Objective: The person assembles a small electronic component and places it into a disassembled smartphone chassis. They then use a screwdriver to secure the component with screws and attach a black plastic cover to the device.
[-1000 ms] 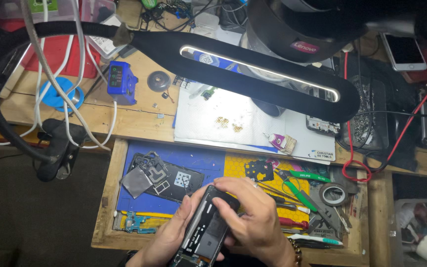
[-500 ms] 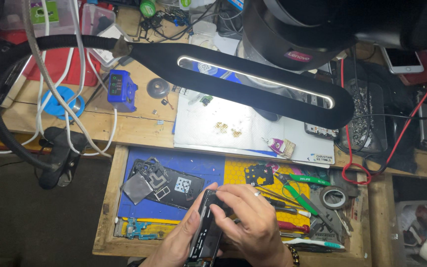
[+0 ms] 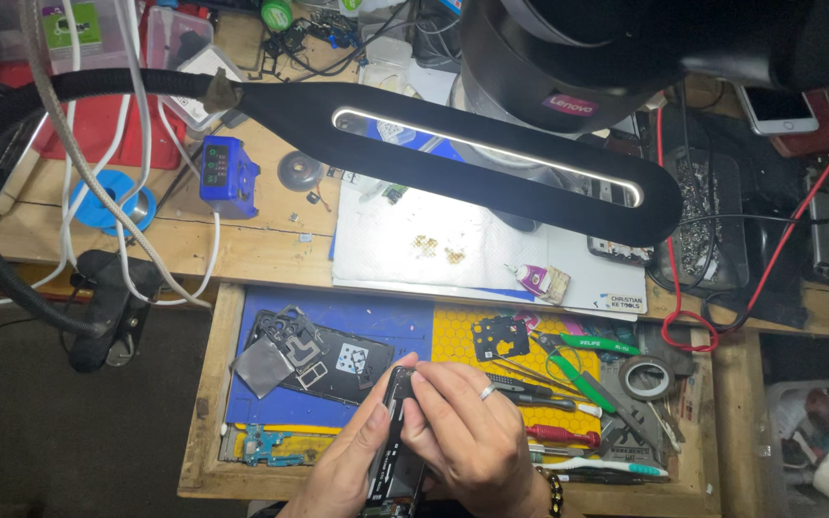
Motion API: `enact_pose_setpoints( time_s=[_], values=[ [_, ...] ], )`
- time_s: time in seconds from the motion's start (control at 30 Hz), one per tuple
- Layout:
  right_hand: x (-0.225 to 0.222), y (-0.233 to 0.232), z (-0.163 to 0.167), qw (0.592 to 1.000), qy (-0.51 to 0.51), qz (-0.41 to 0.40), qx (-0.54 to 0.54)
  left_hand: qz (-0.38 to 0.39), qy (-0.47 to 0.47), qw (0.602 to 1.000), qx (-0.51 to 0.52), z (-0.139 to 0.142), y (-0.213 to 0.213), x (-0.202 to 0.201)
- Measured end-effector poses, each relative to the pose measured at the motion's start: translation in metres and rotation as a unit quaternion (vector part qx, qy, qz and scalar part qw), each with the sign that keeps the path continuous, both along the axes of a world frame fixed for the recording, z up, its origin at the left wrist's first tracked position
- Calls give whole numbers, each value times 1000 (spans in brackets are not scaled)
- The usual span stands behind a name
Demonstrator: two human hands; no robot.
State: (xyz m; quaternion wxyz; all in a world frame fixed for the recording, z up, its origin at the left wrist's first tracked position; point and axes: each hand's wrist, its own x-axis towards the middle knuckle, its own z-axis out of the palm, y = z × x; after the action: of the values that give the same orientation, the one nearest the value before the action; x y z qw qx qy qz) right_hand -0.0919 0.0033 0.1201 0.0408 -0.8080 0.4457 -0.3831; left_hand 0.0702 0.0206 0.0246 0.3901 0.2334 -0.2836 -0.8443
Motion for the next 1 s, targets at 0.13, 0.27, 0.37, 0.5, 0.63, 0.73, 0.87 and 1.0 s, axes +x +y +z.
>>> enact_pose_setpoints(
  time_s=[0.13, 0.27, 0.37, 0.5, 0.63, 0.73, 0.87, 1.0],
  values=[
    [-1, 2, -3, 1000, 10, 8, -13, 12, -67, 998, -14, 3, -3, 1],
    [-4, 1, -7, 999, 24, 15, -35, 32, -135, 990, -28, 6, -6, 2],
    [-5, 2, -10, 999, 17, 25, -33, 64, -144, 987, -28, 8, -5, 2],
    [-8, 2, -11, 999, -10, 38, -18, 76, -142, 987, -10, 7, -5, 2],
    [-9, 4, -12, 998, -44, 42, 29, 85, -126, 988, -4, 3, -6, 5],
    [-12, 5, -12, 997, -59, 43, 39, 83, -95, 992, 18, 0, -5, 7],
    [-15, 4, -12, 998, -32, 49, -7, 76, -84, 993, 30, 0, -6, 9],
    [-16, 4, -11, 997, 7, 49, -54, 64, -85, 994, 32, 3, -6, 10]
  ],
)
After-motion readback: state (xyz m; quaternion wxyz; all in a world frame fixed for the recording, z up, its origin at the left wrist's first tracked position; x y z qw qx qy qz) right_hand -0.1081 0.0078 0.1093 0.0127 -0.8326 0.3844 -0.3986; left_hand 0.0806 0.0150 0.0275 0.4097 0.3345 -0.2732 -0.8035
